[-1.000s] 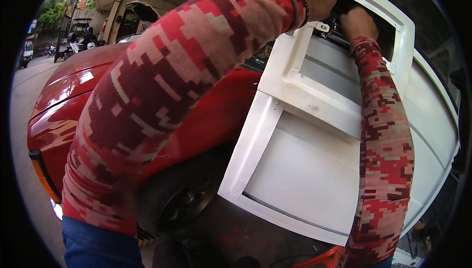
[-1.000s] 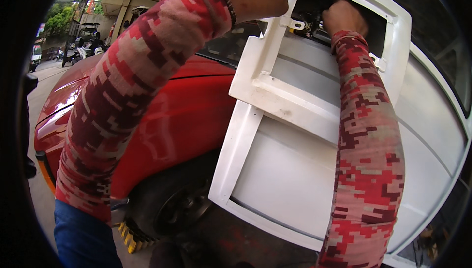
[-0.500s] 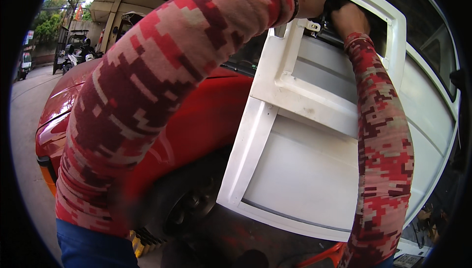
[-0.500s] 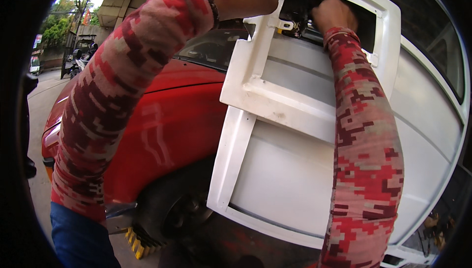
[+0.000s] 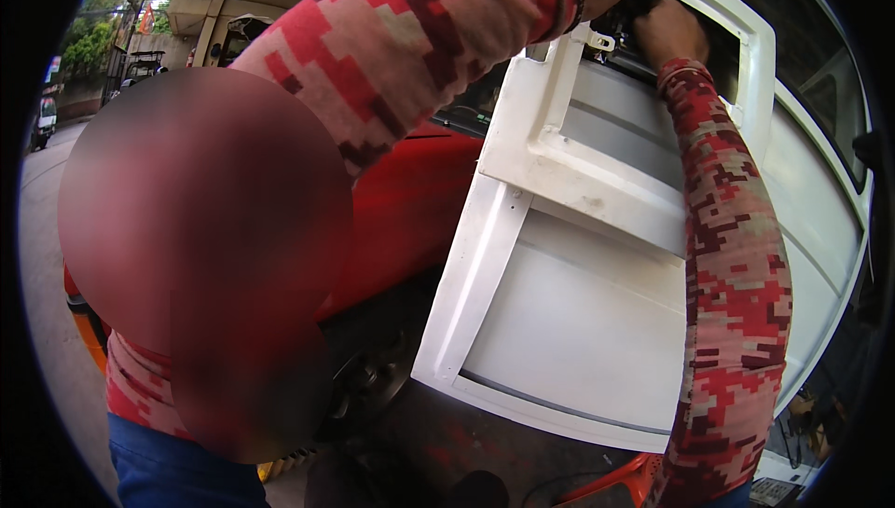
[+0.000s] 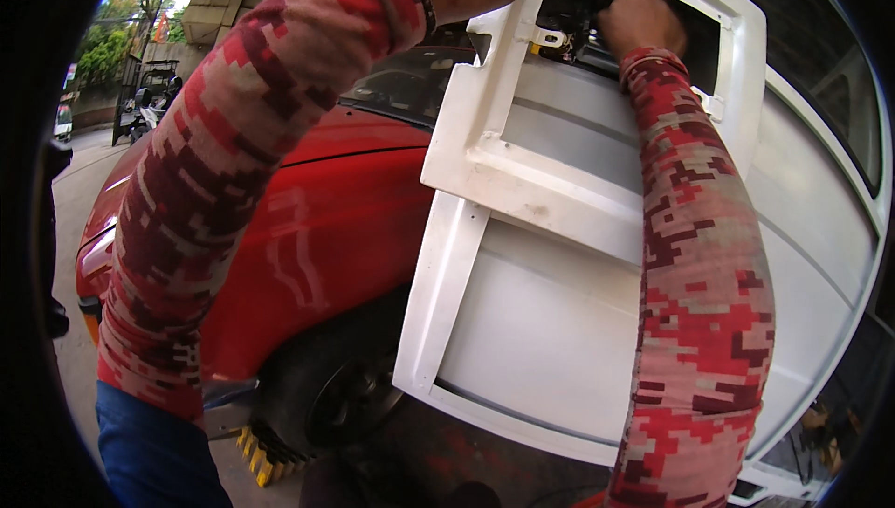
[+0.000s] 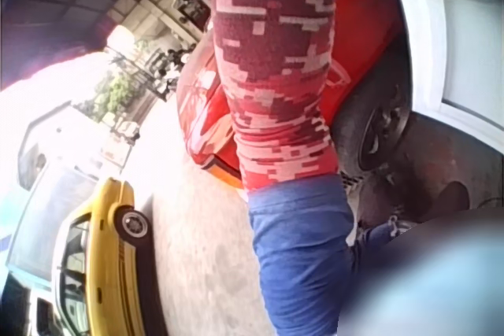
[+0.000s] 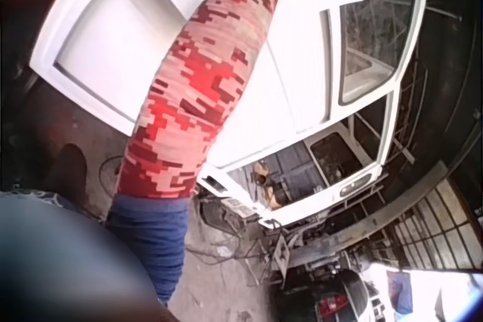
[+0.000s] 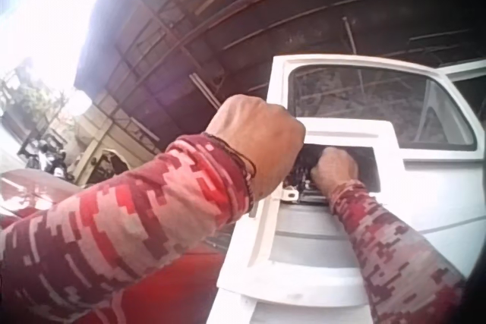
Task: The person uses a screwdriver to remove screws from a white vehicle door panel, then uses an angle grinder to cut a metal rod, and finally reattaches the door panel. The task involves disassembly, metal cutting, and reassembly of the door.
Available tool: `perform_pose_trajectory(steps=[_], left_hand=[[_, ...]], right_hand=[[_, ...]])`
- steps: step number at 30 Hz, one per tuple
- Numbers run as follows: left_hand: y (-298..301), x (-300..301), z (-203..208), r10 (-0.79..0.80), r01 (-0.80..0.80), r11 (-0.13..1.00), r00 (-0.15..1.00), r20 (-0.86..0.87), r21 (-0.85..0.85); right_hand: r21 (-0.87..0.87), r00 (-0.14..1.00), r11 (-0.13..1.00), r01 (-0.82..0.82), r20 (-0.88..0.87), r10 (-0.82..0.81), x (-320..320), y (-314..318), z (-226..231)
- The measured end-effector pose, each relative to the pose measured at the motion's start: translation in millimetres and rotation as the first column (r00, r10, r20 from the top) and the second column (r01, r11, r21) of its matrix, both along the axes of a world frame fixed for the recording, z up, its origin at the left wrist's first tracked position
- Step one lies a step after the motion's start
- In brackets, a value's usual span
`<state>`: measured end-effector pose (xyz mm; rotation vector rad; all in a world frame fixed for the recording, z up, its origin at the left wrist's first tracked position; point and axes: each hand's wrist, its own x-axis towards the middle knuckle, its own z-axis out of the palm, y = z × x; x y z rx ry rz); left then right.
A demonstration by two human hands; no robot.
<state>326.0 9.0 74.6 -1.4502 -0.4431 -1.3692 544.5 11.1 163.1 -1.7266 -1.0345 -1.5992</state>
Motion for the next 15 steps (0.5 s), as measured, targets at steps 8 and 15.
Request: perform_pose_trajectory(steps=[8,15], left_hand=[[7,9,-17,-0.036,0.017,0.987,0.992,0.119,0.158],[-9,-2,0,-0.127,0.136,0.937,0.991,0.048,-0.323]], right_hand=[[0.021,0.996,0.996,-0.087,0.01,0.087,0,1,-3],[-0.023,0.993,0.994,-0.111,-0.041,0.11,-2,-2,-7]])
